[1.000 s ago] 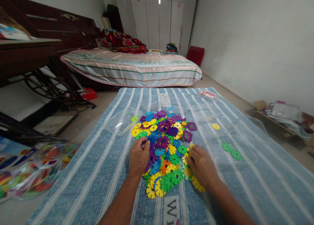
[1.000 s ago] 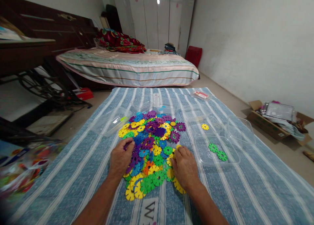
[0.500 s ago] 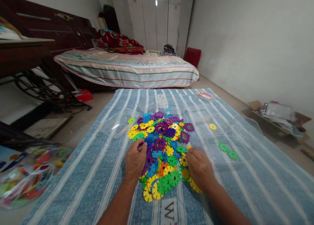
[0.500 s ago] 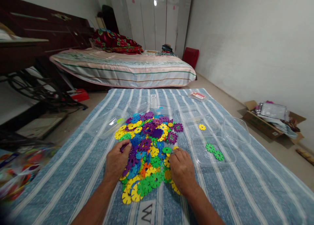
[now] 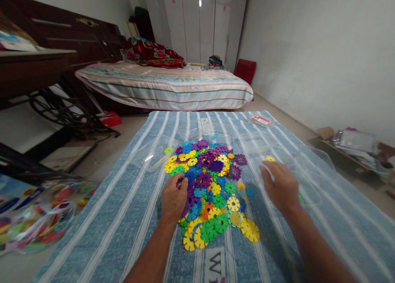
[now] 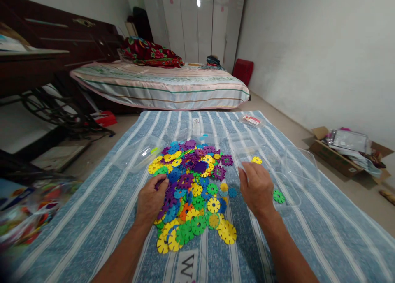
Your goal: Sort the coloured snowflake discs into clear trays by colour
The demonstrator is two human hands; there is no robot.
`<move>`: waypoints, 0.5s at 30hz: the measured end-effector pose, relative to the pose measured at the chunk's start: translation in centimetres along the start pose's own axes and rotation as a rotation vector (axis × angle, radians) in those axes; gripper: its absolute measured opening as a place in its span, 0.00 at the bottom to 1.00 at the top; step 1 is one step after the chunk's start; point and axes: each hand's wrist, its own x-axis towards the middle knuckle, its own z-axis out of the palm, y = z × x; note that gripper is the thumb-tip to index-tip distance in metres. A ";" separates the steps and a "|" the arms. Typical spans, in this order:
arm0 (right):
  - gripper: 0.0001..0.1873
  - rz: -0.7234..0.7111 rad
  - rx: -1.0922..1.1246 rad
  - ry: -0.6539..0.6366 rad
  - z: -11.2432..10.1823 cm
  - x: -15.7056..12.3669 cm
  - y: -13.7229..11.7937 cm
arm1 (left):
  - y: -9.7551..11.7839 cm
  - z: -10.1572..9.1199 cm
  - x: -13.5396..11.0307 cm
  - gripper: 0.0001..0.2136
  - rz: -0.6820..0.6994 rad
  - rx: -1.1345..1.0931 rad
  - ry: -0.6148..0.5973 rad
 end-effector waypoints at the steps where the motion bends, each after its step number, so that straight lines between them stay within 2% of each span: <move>1: 0.09 -0.030 0.059 -0.060 0.3 -0.7 -0.7 | 0.0 0.0 0.0 0.13 0.004 -0.002 0.005; 4: 0.09 -0.055 0.178 -0.285 1.4 -3.3 -3.1 | 0.0 0.1 0.0 0.13 0.025 -0.011 0.025; 8: 0.09 -0.002 0.147 -0.505 2.6 -4.8 -5.0 | -0.2 0.2 -0.1 0.13 0.073 -0.011 0.062; 12: 0.15 0.007 0.063 -0.588 3.1 -4.3 -5.5 | -0.6 0.2 0.1 0.13 0.127 0.009 0.106; 15: 0.11 0.010 0.038 -0.608 3.3 -4.2 -5.6 | -1.1 0.2 0.4 0.13 0.148 0.032 0.138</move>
